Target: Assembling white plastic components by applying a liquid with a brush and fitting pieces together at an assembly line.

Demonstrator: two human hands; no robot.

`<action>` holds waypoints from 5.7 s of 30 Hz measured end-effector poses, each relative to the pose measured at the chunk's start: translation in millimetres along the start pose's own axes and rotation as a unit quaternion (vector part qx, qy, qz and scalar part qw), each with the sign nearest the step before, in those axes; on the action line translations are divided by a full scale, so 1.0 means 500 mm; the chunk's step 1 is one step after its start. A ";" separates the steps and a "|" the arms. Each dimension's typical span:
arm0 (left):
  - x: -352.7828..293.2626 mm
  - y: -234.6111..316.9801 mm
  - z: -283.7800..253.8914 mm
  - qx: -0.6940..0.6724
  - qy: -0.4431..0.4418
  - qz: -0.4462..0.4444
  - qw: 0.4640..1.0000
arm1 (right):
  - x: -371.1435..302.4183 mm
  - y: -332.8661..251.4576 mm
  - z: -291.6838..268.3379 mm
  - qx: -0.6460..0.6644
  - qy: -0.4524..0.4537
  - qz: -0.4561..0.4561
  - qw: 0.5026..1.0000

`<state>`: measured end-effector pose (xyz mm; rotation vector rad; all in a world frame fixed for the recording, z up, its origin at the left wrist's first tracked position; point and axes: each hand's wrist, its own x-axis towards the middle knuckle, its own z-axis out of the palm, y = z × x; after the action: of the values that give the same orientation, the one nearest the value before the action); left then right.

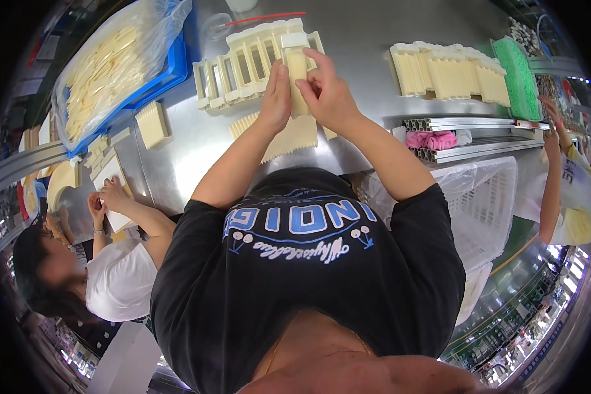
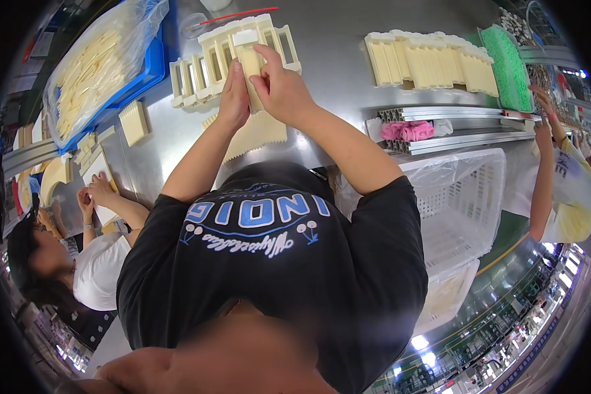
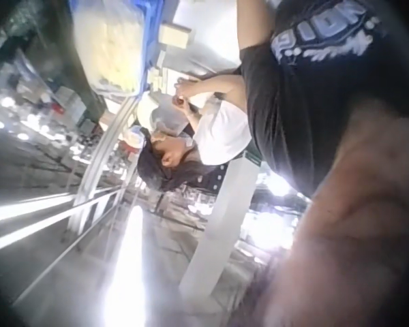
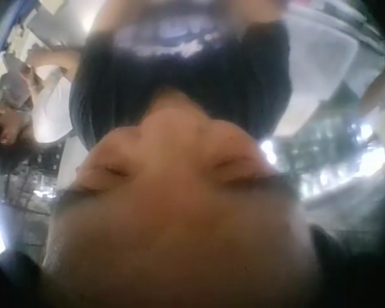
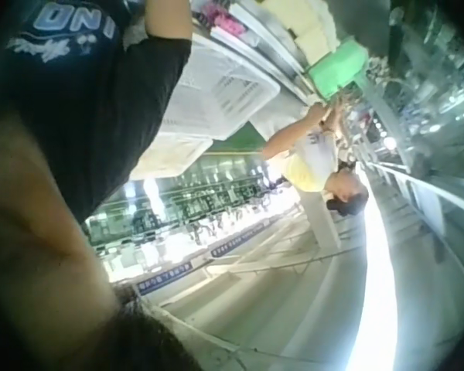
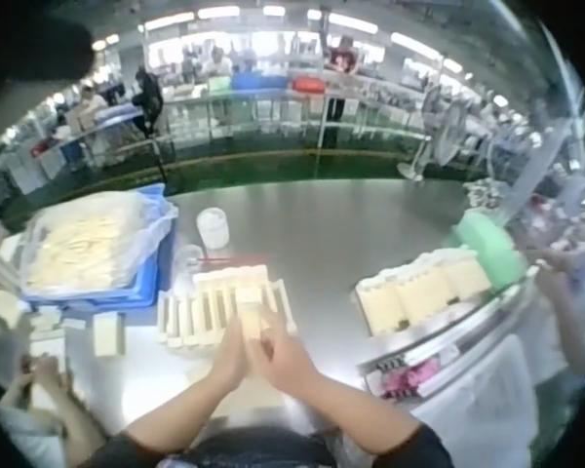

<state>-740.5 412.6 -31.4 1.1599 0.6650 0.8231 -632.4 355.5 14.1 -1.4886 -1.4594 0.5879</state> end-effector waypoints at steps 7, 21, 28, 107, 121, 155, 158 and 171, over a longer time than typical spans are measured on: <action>0.003 0.019 0.009 0.056 0.002 0.038 0.998 | -0.008 0.004 0.003 0.007 0.055 -0.067 0.996; -0.001 0.025 0.056 -0.008 0.011 -0.061 0.998 | 0.011 0.013 -0.021 -0.139 0.028 -0.026 0.990; 0.021 -0.012 0.052 0.290 -0.116 0.033 0.949 | 0.043 0.171 -0.103 -0.306 0.042 0.083 0.947; 0.052 -0.014 -0.107 0.032 0.063 -0.134 0.988 | -0.018 0.368 -0.363 -0.557 0.016 0.254 0.791; 0.157 -0.058 -0.194 0.533 0.193 -0.051 0.822 | -0.036 0.165 0.004 -0.285 -0.319 0.236 0.873; 0.002 0.034 0.012 -0.028 -0.004 -0.041 0.999 | 0.010 0.003 -0.006 0.102 0.041 0.072 0.991; 0.003 0.021 0.005 0.006 -0.003 0.006 1.000 | 0.003 0.003 0.001 0.064 0.030 0.022 0.997; 0.012 0.009 0.014 0.032 0.011 0.022 0.999 | 0.003 -0.001 -0.007 0.034 0.023 0.005 0.999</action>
<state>-732.4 414.7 -25.1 1.2277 0.6904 0.8578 -629.3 355.9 16.8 -1.4482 -1.3852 0.6001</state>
